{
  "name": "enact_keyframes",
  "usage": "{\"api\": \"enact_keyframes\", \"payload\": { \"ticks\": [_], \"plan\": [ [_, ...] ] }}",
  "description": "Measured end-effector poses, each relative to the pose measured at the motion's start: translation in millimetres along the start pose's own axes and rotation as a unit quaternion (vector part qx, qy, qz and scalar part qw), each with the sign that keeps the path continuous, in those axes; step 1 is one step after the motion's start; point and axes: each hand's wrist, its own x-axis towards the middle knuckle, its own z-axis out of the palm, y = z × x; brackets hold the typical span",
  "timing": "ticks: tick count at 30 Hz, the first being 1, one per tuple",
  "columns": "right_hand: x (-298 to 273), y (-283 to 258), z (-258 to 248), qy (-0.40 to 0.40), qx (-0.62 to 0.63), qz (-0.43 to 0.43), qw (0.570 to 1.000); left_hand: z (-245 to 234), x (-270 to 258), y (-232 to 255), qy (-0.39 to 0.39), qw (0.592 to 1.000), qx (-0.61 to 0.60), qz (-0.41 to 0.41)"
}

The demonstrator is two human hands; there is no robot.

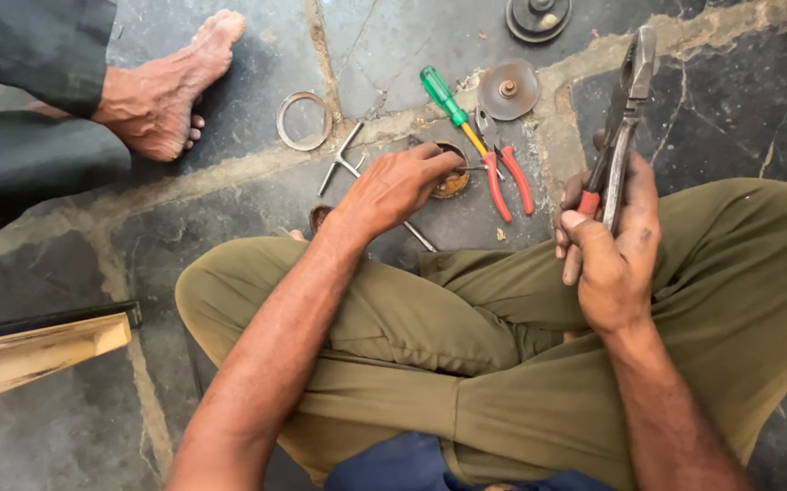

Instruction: The person sits on the floor and uses pliers and a screwdriver to disassemble a small cylindrical electrical component. They remove internal parts, including a copper coil, and place them on the floor.

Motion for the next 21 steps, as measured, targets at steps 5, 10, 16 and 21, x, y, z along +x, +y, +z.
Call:
{"api": "enact_keyframes", "payload": {
  "ticks": [5,10,16,21],
  "plan": [
    [-5.1,7.0,-1.9,0.007,-0.057,-0.04,0.998,16.4,4.6,-4.5,-0.06,0.995,0.081,0.018],
    [-10.2,13.6,4.8,0.017,-0.209,-0.111,0.971,30.4,5.1,-19.0,-0.006,0.987,0.148,0.069],
    [-10.1,13.4,15.7,0.025,-0.218,-0.093,0.971,34.4,3.9,-31.6,0.103,0.992,-0.008,-0.07],
    [1.4,2.2,24.3,0.057,-0.227,-0.178,0.956,41.4,10.3,-34.3,0.164,0.979,0.047,-0.113]
  ]
}}
